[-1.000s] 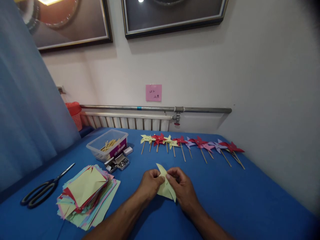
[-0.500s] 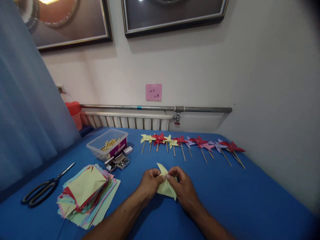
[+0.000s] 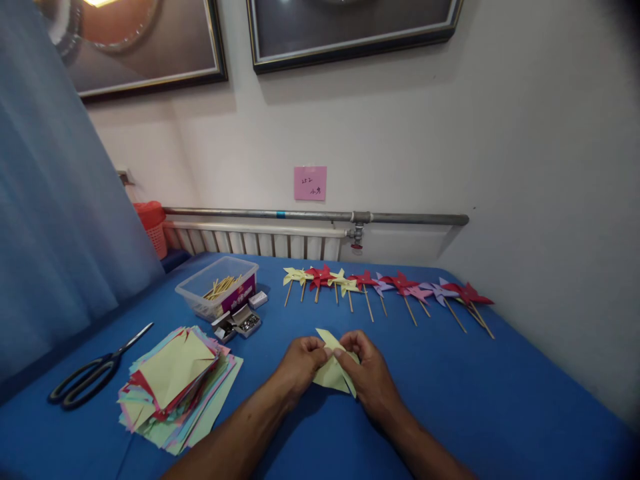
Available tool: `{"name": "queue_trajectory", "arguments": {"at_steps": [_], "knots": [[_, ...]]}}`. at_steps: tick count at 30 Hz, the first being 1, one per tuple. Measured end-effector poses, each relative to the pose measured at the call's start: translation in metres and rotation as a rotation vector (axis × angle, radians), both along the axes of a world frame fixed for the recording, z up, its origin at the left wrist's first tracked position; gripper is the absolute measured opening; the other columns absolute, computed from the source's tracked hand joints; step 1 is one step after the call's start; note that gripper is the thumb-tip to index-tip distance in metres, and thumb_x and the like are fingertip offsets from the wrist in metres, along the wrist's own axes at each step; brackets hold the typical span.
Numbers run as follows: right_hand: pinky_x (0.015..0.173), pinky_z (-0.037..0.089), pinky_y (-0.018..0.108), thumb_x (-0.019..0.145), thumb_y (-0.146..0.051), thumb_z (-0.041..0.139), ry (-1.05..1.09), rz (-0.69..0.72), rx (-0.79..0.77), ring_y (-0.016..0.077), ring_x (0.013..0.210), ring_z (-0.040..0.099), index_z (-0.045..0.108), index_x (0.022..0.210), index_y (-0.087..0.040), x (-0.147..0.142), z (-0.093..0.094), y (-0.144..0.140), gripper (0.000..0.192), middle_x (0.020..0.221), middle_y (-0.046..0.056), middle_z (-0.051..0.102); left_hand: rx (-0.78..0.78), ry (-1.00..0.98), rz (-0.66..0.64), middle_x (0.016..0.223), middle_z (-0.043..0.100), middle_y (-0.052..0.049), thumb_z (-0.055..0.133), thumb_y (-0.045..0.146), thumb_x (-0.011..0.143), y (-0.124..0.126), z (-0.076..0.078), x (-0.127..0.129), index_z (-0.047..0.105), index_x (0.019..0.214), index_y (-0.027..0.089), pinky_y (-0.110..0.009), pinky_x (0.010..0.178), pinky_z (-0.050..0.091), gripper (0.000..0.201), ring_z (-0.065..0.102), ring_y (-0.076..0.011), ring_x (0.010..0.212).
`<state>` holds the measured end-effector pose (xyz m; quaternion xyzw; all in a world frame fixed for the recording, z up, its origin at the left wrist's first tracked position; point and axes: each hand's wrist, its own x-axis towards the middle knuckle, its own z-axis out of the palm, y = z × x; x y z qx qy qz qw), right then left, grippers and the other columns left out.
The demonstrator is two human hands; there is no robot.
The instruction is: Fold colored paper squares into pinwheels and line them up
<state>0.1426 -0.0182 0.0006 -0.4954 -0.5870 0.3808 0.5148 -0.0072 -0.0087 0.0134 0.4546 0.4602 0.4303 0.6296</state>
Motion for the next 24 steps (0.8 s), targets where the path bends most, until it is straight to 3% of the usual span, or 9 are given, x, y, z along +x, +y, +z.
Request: {"name": "queue_trajectory", "arguments": {"at_steps": [9, 15, 24], "knots": [[0.062, 0.048, 0.028, 0.079, -0.039, 0.066, 0.042, -0.016, -0.017, 0.0193, 0.07, 0.06, 0.058, 0.083, -0.023, 0.0, -0.007, 0.002, 0.018, 0.079, 0.0, 0.064, 0.028, 0.1, 0.074, 0.049, 0.05, 0.005, 0.077, 0.043, 0.057, 0.006, -0.006, -0.001, 0.055, 0.062, 0.017, -0.023, 0.048, 0.026, 0.034, 0.038, -0.0073, 0.045], [0.061, 0.048, 0.028, 0.079, -0.039, 0.068, 0.059, -0.044, -0.03, 0.0188, 0.071, 0.061, 0.057, 0.089, -0.024, 0.0, -0.013, 0.004, 0.021, 0.082, 0.0, 0.065, 0.012, 0.034, 0.038, 0.053, 0.054, 0.003, 0.077, 0.04, 0.057, 0.002, -0.004, 0.002, 0.055, 0.064, 0.016, -0.023, 0.049, 0.028, 0.033, 0.04, -0.0077, 0.047], [0.059, 0.05, 0.028, 0.076, -0.04, 0.071, 0.171, 0.002, -0.054, 0.0195, 0.07, 0.063, 0.058, 0.091, -0.023, -0.005, -0.007, 0.0, 0.026, 0.084, 0.001, 0.067, 0.01, 0.001, -0.006, 0.053, 0.055, 0.003, 0.073, 0.03, 0.057, 0.002, -0.006, 0.0, 0.055, 0.062, 0.016, -0.022, 0.049, 0.029, 0.024, 0.042, -0.0074, 0.046]]}}
